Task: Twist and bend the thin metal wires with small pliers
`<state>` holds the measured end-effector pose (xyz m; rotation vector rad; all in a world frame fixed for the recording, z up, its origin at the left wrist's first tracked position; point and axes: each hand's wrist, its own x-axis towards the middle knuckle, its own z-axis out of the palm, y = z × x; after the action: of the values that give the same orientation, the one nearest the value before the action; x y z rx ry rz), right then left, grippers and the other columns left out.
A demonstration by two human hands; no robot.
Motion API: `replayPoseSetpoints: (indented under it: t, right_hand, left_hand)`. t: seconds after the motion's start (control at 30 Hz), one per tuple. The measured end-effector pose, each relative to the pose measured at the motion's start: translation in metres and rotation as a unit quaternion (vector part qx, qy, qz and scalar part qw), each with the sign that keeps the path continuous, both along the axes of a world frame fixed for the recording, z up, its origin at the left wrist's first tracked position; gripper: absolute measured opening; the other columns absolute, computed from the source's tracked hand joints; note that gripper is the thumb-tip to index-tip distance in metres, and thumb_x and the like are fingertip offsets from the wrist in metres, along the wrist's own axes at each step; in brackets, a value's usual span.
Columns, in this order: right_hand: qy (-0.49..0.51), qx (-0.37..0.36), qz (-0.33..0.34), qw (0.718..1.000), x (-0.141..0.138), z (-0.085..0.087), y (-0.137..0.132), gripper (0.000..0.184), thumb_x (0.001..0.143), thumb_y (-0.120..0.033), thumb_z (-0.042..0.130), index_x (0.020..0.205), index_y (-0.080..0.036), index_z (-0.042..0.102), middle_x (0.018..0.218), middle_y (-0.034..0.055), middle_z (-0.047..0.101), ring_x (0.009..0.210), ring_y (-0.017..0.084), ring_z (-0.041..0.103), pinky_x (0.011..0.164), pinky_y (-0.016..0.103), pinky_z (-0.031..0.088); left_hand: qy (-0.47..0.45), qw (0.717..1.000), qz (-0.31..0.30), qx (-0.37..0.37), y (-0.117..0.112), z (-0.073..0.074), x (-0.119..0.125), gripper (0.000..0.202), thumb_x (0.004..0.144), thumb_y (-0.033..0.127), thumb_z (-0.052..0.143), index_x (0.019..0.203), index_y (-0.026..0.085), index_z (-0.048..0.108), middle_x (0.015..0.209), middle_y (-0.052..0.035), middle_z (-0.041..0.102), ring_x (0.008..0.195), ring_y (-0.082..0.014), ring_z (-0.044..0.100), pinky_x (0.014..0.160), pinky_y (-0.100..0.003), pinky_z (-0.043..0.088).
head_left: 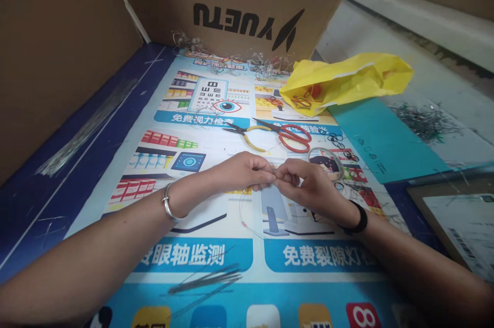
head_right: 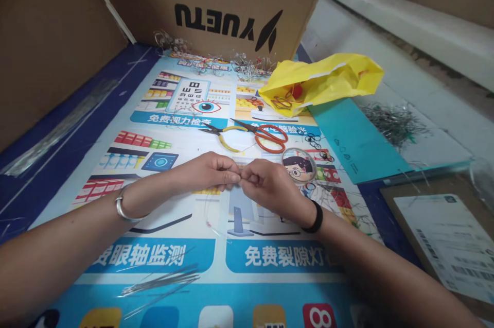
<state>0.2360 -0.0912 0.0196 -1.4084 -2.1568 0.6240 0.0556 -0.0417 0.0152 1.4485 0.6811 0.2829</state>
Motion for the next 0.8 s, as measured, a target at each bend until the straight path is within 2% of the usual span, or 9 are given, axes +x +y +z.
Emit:
replayPoseSetpoints:
  t: [0.17,0.27,0.37,0.43,0.5,0.57,0.67,0.8]
  right_hand:
    - [0.037,-0.049,0.004,0.998,0.002,0.002,0.000,0.011,0.075,-0.022,0.054,0.067,-0.017,0.058,0.059,-0.0020,0.052,0.052,0.008,0.044,0.049,0.020,0.034]
    - [0.058,-0.058,0.004,0.997,0.005,0.005,0.001,0.011,0.075,-0.021,0.053,0.067,-0.017,0.056,0.058,-0.0027,0.051,0.051,0.007,0.043,0.048,0.020,0.034]
    - [0.071,-0.038,-0.027,0.996,0.008,0.006,0.002,0.011,0.074,-0.020,0.053,0.064,-0.016,0.055,0.056,-0.0031,0.049,0.051,0.007,0.043,0.048,0.019,0.034]
    - [0.083,-0.008,-0.057,0.995,0.008,0.005,0.001,0.011,0.074,-0.020,0.052,0.064,-0.017,0.054,0.056,-0.0032,0.049,0.051,0.007,0.042,0.048,0.019,0.034]
    - [0.089,0.033,-0.074,0.993,0.007,0.003,-0.001,0.009,0.073,-0.018,0.052,0.064,-0.017,0.054,0.056,-0.0031,0.050,0.051,0.007,0.043,0.049,0.019,0.034]
    - [0.077,0.076,-0.061,0.992,0.004,-0.001,-0.004,0.009,0.071,-0.015,0.052,0.064,-0.018,0.054,0.058,-0.0027,0.051,0.054,0.008,0.045,0.052,0.020,0.036]
    - [0.061,0.136,-0.026,0.988,0.000,-0.007,-0.007,0.006,0.070,-0.015,0.053,0.067,-0.018,0.055,0.059,-0.0026,0.053,0.057,0.008,0.047,0.056,0.020,0.037]
    - [0.050,0.187,-0.027,0.981,-0.002,-0.015,-0.009,0.005,0.072,-0.019,0.054,0.067,-0.018,0.056,0.061,-0.0015,0.055,0.058,0.009,0.049,0.058,0.021,0.037]
  left_hand:
    - [0.007,1.000,-0.014,0.003,0.002,-0.003,-0.002,0.015,0.077,0.026,0.054,0.073,0.012,0.057,0.060,0.0030,0.051,0.054,-0.0051,0.046,0.052,-0.018,0.036]
    - [0.027,0.998,-0.050,0.029,0.008,0.000,-0.011,0.016,0.077,0.028,0.053,0.079,0.013,0.058,0.061,0.0028,0.052,0.055,-0.0064,0.046,0.053,-0.019,0.036]
    - [0.088,0.982,-0.121,0.119,0.016,0.012,-0.024,0.016,0.075,0.027,0.053,0.080,0.014,0.061,0.071,0.0011,0.057,0.065,-0.0087,0.049,0.059,-0.019,0.037]
    - [0.135,0.962,-0.144,0.189,0.020,0.020,-0.030,0.018,0.077,0.028,0.051,0.078,0.016,0.063,0.073,0.0017,0.059,0.067,-0.0097,0.050,0.061,-0.019,0.037]
    - [0.162,0.952,-0.100,0.240,0.019,0.024,-0.030,0.021,0.079,0.030,0.047,0.078,0.017,0.063,0.073,0.0019,0.059,0.068,-0.0106,0.050,0.062,-0.020,0.037]
    - [0.159,0.954,-0.045,0.249,0.014,0.023,-0.025,0.023,0.080,0.032,0.045,0.085,0.018,0.062,0.080,0.0012,0.061,0.073,-0.0119,0.052,0.066,-0.021,0.038]
    - [0.130,0.967,-0.045,0.212,0.002,0.016,-0.013,0.026,0.081,0.035,0.044,0.089,0.018,0.063,0.082,0.0004,0.061,0.073,-0.0124,0.051,0.065,-0.021,0.038]
    - [0.138,0.972,-0.039,0.188,-0.008,0.009,-0.004,0.027,0.081,0.037,0.044,0.082,0.017,0.062,0.065,0.0025,0.053,0.059,-0.0092,0.042,0.055,-0.019,0.033]
